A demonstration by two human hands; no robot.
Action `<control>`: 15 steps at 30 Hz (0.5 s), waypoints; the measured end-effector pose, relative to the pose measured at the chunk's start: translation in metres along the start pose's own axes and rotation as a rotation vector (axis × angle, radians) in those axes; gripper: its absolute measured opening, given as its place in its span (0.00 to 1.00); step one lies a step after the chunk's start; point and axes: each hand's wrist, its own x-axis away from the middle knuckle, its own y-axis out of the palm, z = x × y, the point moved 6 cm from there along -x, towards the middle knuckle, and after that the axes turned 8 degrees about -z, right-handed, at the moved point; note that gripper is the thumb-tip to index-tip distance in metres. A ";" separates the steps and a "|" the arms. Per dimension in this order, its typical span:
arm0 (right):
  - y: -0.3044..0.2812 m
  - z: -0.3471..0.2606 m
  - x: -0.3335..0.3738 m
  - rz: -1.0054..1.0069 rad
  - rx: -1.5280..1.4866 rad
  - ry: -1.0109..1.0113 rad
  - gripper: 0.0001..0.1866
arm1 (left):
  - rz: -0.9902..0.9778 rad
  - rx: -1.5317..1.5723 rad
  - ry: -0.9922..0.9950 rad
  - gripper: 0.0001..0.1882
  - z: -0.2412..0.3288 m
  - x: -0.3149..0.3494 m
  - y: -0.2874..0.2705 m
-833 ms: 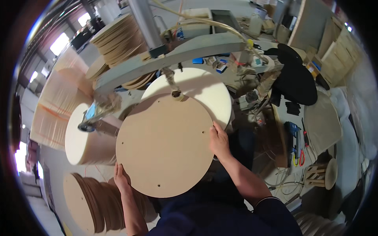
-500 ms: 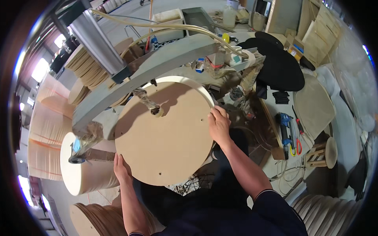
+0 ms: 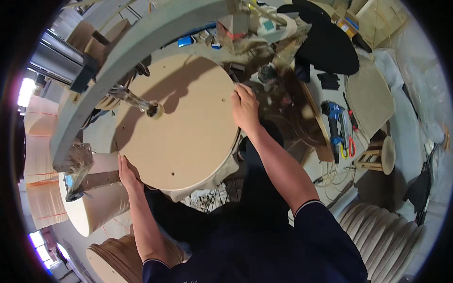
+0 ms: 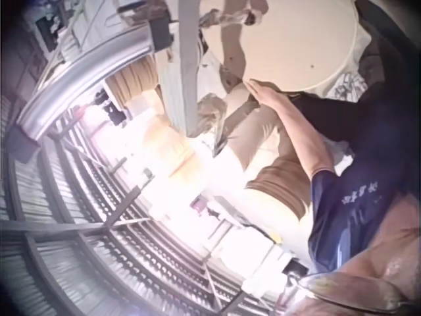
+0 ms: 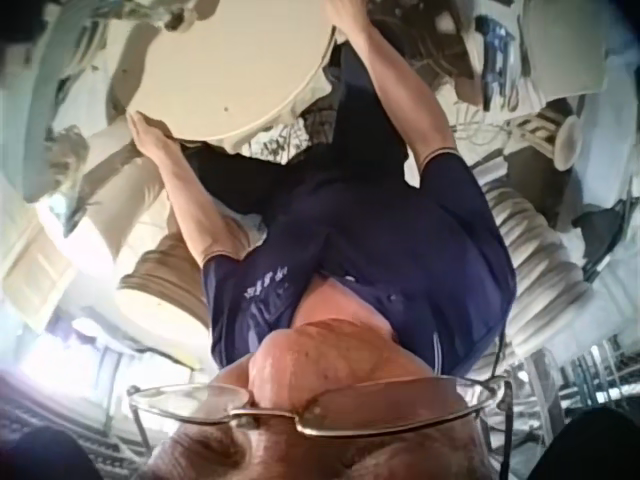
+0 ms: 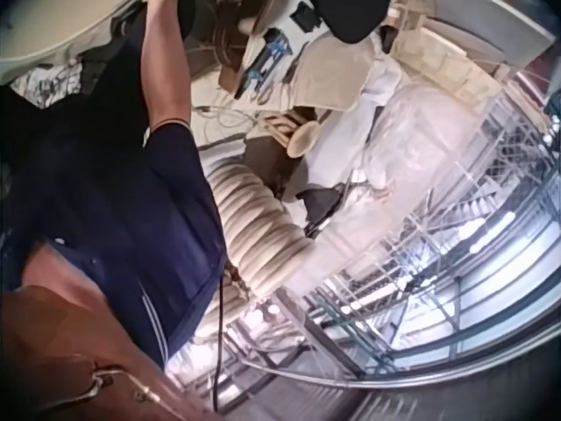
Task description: Assembling a cushioned furniture seat by stretching fabric over a foam pad and wooden base, and securing it with a pneumatic stapler.
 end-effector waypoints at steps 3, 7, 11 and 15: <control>0.003 -0.004 0.000 -0.015 -0.028 0.018 0.19 | 0.015 -0.013 -0.012 0.26 -0.003 -0.001 -0.007; 0.004 -0.011 0.004 0.010 0.024 0.024 0.19 | 0.006 -0.004 0.010 0.26 -0.005 -0.002 -0.012; 0.005 -0.002 0.006 0.026 0.029 0.032 0.20 | -0.017 0.006 0.013 0.26 -0.009 -0.001 -0.013; 0.004 0.000 0.005 0.004 0.011 0.067 0.20 | -0.003 0.016 0.008 0.26 -0.011 0.000 -0.014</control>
